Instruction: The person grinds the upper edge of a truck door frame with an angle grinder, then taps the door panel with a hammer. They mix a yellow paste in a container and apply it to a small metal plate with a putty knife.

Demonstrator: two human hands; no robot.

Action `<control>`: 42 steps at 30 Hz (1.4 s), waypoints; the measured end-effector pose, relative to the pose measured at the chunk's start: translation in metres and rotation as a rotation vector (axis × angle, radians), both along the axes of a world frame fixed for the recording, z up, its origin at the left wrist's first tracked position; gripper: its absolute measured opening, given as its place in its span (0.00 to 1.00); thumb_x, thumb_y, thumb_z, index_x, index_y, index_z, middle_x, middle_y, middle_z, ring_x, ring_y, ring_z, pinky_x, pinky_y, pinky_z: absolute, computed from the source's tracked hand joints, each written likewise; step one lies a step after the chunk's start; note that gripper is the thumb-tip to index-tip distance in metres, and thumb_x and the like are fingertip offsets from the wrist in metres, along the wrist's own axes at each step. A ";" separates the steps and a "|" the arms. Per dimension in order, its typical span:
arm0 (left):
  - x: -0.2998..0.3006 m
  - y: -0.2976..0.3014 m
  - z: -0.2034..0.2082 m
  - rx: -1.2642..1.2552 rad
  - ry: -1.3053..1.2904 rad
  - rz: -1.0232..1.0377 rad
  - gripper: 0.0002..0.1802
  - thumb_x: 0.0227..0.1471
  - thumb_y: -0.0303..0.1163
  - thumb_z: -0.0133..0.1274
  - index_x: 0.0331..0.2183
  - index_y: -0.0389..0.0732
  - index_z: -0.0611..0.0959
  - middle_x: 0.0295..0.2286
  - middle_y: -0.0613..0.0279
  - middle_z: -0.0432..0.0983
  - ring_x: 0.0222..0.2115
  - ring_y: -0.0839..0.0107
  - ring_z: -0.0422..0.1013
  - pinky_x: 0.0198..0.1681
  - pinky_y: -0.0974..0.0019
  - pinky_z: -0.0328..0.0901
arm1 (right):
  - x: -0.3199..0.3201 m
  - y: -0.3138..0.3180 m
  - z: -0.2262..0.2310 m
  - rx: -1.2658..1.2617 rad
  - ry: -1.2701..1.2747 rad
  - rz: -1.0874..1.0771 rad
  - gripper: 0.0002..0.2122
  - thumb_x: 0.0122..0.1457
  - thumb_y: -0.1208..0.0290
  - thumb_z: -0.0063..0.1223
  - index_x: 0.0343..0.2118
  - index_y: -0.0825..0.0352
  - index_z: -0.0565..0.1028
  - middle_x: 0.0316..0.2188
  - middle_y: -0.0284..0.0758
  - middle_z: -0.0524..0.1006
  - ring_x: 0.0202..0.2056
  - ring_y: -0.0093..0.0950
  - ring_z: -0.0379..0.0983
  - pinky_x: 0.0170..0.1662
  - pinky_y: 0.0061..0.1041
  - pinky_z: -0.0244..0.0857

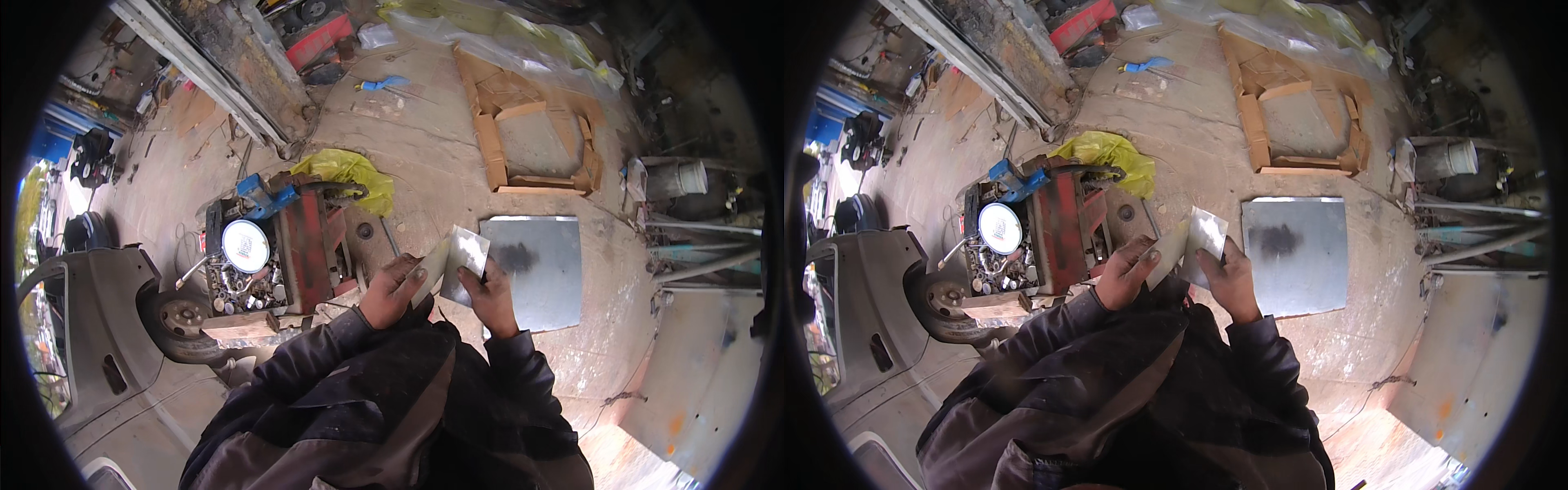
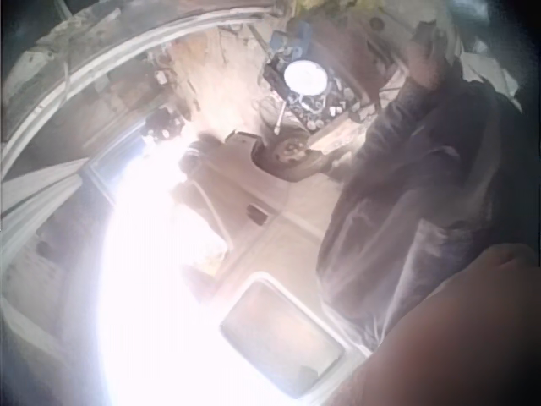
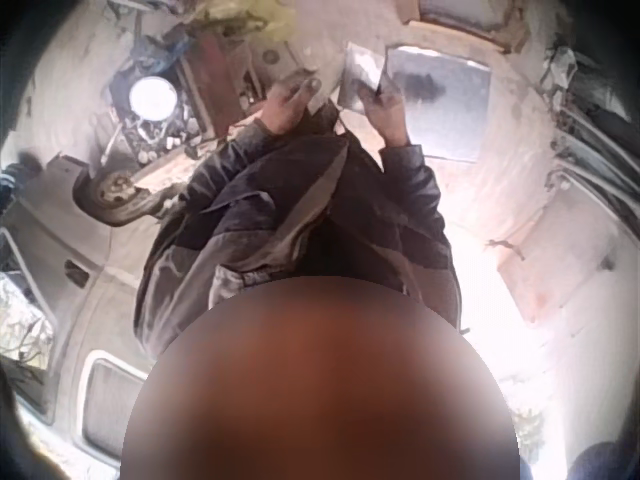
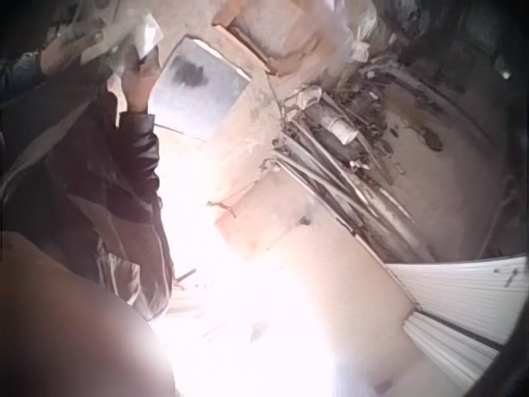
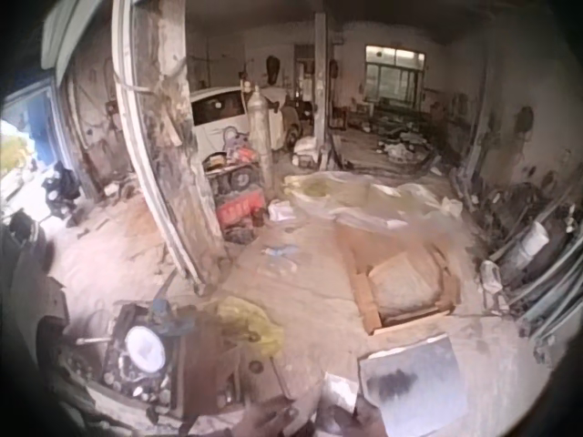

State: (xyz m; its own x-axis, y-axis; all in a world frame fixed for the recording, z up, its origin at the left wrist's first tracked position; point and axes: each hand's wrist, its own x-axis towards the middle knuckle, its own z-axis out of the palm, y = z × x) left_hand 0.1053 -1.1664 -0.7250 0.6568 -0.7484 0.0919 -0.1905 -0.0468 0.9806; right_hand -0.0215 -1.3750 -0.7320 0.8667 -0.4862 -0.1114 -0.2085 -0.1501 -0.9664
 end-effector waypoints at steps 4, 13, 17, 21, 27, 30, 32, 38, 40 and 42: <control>0.027 -0.034 -0.009 0.074 -0.163 0.073 0.19 0.73 0.35 0.50 0.52 0.28 0.84 0.43 0.39 0.80 0.42 0.42 0.78 0.49 0.50 0.72 | 0.036 -0.016 -0.006 -0.124 -0.075 0.120 0.15 0.68 0.74 0.62 0.56 0.73 0.78 0.41 0.45 0.87 0.41 0.30 0.85 0.44 0.33 0.77; 0.173 -0.115 -0.018 0.124 -0.186 0.266 0.21 0.75 0.38 0.48 0.53 0.29 0.83 0.41 0.38 0.78 0.41 0.37 0.77 0.46 0.45 0.72 | 0.197 -0.099 -0.005 -0.069 0.034 0.419 0.17 0.70 0.72 0.59 0.59 0.73 0.78 0.49 0.41 0.86 0.49 0.28 0.82 0.55 0.33 0.74; 0.249 -0.120 -0.008 0.059 -0.169 0.294 0.18 0.75 0.35 0.46 0.45 0.29 0.82 0.38 0.39 0.76 0.40 0.37 0.75 0.47 0.44 0.71 | 0.300 -0.137 0.002 -0.057 0.108 0.383 0.17 0.71 0.70 0.59 0.58 0.72 0.79 0.50 0.34 0.84 0.49 0.26 0.80 0.55 0.28 0.73; 0.299 -0.115 0.002 0.137 -0.156 0.360 0.17 0.73 0.35 0.47 0.45 0.29 0.82 0.39 0.38 0.77 0.40 0.35 0.75 0.46 0.43 0.71 | 0.398 -0.148 0.008 0.017 0.036 0.334 0.16 0.72 0.68 0.59 0.56 0.73 0.79 0.43 0.34 0.85 0.40 0.22 0.78 0.45 0.27 0.73; 0.357 -0.088 0.006 0.067 0.002 0.578 0.21 0.75 0.39 0.46 0.46 0.29 0.83 0.38 0.35 0.78 0.40 0.35 0.77 0.46 0.44 0.72 | 0.488 -0.113 0.019 0.031 -0.006 0.945 0.17 0.70 0.66 0.61 0.56 0.71 0.79 0.42 0.36 0.85 0.42 0.24 0.81 0.48 0.29 0.75; 0.375 -0.077 0.010 0.095 0.008 0.697 0.20 0.76 0.37 0.44 0.44 0.29 0.82 0.36 0.37 0.76 0.39 0.35 0.75 0.46 0.46 0.70 | 0.552 -0.099 0.020 -0.022 -0.077 0.981 0.15 0.70 0.68 0.61 0.55 0.71 0.80 0.41 0.36 0.86 0.42 0.25 0.81 0.49 0.29 0.75; 0.385 -0.075 0.011 0.150 -0.015 0.810 0.20 0.76 0.37 0.44 0.43 0.29 0.81 0.36 0.37 0.76 0.39 0.36 0.75 0.46 0.46 0.69 | 0.604 -0.093 0.016 0.137 0.084 0.861 0.14 0.71 0.71 0.59 0.55 0.71 0.80 0.42 0.34 0.86 0.41 0.24 0.81 0.47 0.29 0.76; 0.429 -0.084 0.008 0.179 0.001 1.204 0.20 0.75 0.37 0.46 0.42 0.28 0.81 0.37 0.34 0.78 0.40 0.35 0.75 0.47 0.46 0.70 | 0.696 -0.070 0.008 -0.124 -0.236 1.589 0.15 0.68 0.69 0.62 0.54 0.71 0.82 0.43 0.43 0.87 0.44 0.35 0.84 0.51 0.35 0.76; 0.440 -0.092 0.007 0.160 0.127 1.332 0.19 0.75 0.37 0.47 0.43 0.28 0.82 0.38 0.35 0.78 0.41 0.35 0.76 0.47 0.46 0.70 | 0.718 -0.066 0.005 0.013 0.033 1.670 0.15 0.68 0.68 0.63 0.53 0.70 0.83 0.44 0.44 0.87 0.45 0.35 0.85 0.52 0.36 0.76; 0.449 -0.101 0.003 0.178 0.003 1.411 0.19 0.75 0.36 0.47 0.42 0.28 0.82 0.37 0.36 0.77 0.40 0.36 0.76 0.46 0.47 0.70 | 0.759 -0.059 -0.005 -0.145 -0.030 1.674 0.13 0.68 0.68 0.64 0.51 0.70 0.83 0.43 0.43 0.87 0.45 0.31 0.84 0.51 0.33 0.76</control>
